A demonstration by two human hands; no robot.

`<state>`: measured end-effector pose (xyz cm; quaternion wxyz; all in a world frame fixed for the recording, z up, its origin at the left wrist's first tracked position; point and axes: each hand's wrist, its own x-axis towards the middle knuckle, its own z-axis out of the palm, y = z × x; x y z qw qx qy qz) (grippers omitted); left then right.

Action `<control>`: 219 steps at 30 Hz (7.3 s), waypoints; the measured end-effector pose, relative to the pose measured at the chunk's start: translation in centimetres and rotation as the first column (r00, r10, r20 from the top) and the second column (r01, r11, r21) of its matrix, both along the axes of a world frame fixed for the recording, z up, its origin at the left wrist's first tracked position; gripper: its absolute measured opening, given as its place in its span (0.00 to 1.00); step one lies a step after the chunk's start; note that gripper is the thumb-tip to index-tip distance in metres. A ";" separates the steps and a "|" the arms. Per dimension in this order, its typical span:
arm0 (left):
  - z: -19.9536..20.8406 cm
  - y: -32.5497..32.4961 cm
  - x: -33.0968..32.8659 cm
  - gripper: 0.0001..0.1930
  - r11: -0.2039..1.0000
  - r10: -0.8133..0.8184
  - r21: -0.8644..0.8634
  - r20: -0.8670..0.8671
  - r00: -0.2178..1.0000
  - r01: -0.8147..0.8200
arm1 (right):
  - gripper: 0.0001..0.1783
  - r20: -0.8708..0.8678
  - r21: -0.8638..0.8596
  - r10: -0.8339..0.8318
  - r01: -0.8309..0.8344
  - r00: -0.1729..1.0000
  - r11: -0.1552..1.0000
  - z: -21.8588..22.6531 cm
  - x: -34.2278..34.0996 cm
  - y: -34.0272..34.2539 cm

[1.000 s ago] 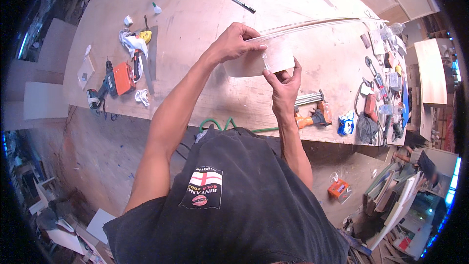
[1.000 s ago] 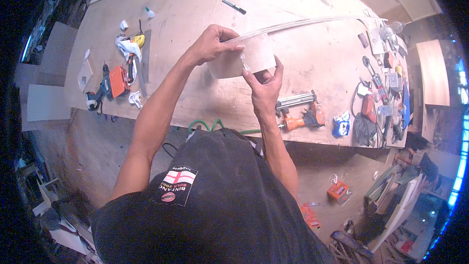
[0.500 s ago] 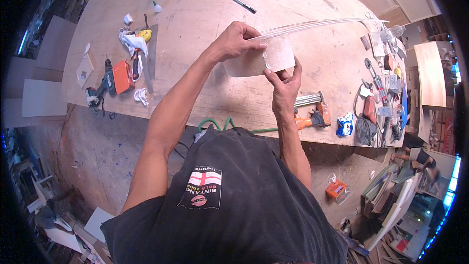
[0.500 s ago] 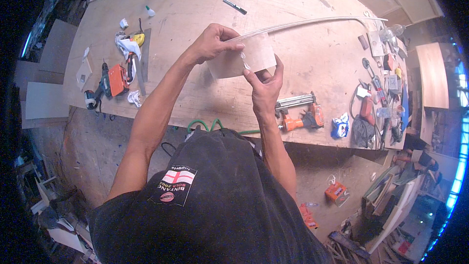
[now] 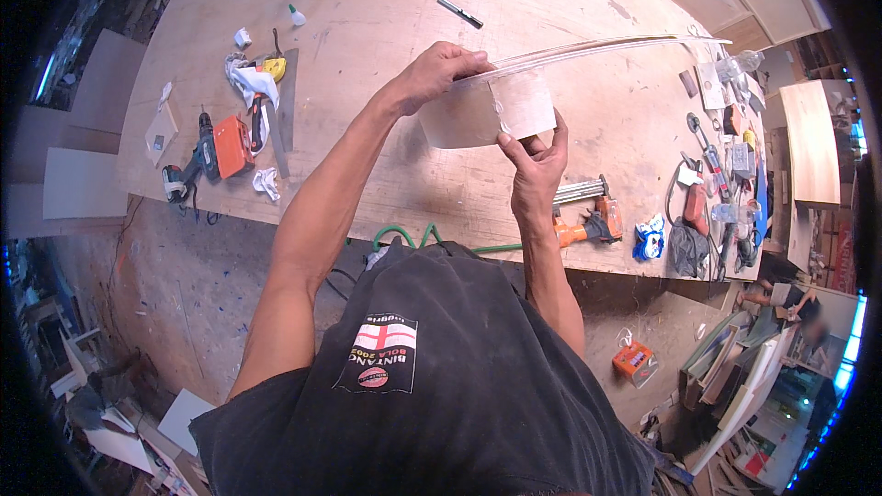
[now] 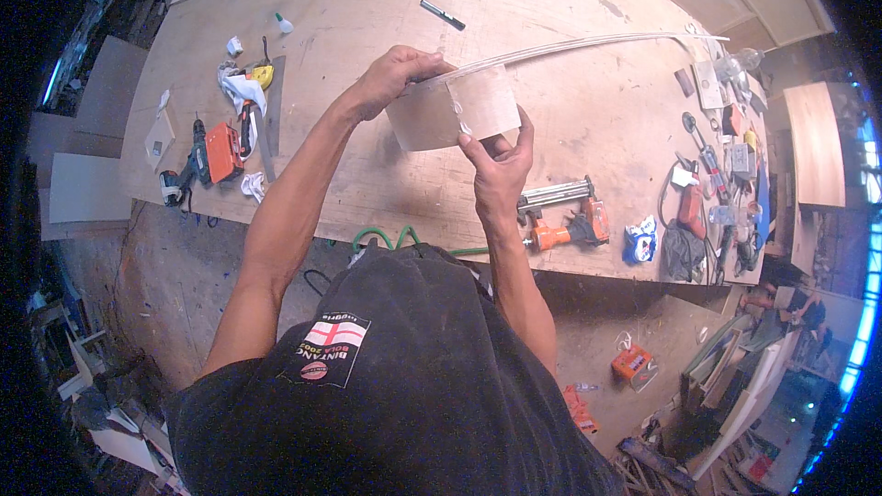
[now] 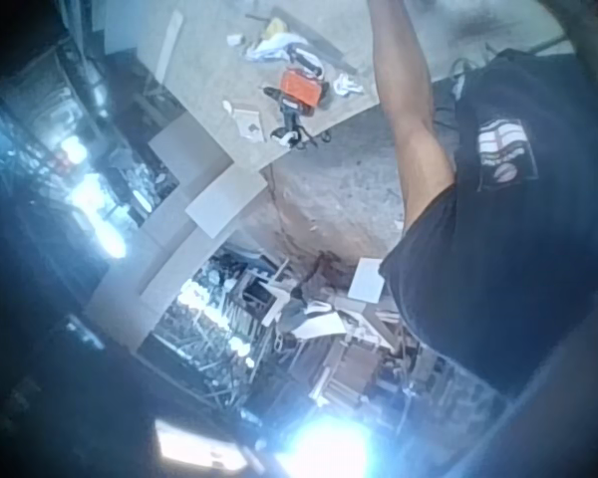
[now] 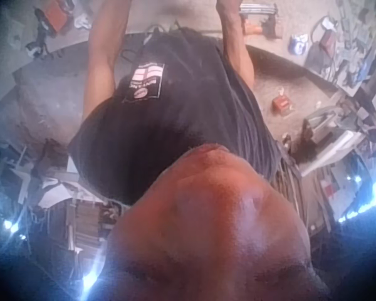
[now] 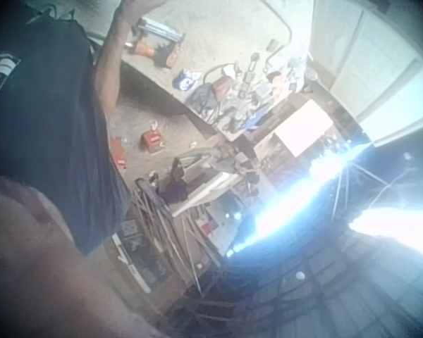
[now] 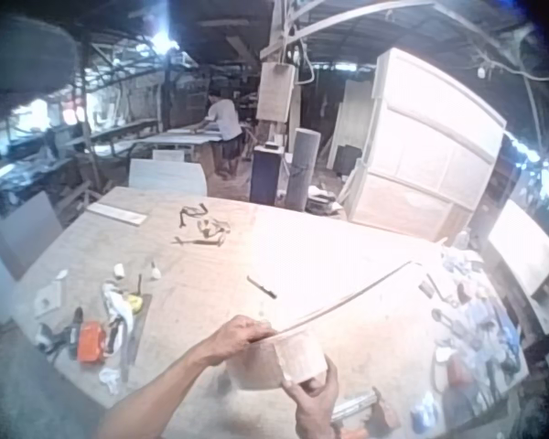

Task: The person assembles a curved wooden frame by attaching thin wooden strips to a larger curved base using a nail gun and glue. They position the strips, fasten them with nails, and apply glue to secure the joints.

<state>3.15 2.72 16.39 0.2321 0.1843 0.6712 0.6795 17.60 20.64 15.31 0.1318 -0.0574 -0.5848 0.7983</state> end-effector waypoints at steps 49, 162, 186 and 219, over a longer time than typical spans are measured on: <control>2.2 1.3 0.8 0.25 0.988 -0.021 -0.155 0.006 1.000 0.021 | 0.49 -0.036 0.008 0.014 -0.013 0.999 1.000 -0.3 -0.4 0.0; -16.2 -6.8 -5.9 0.23 0.794 -0.595 -0.343 -0.604 0.530 0.501 | 0.10 0.269 0.925 -0.384 -0.125 0.883 0.359 -10.4 -1.3 -12.4; -17.0 -6.8 -5.4 0.22 0.847 -0.527 -0.319 -0.605 0.596 0.425 | 0.09 0.176 0.950 -0.396 -0.050 0.901 0.309 -11.4 -1.5 -12.6; -17.5 -7.4 -5.0 0.50 0.915 -0.380 -0.120 -0.577 0.723 0.385 | 0.25 0.657 0.693 -0.272 -0.420 0.703 0.586 -9.1 -3.0 -10.4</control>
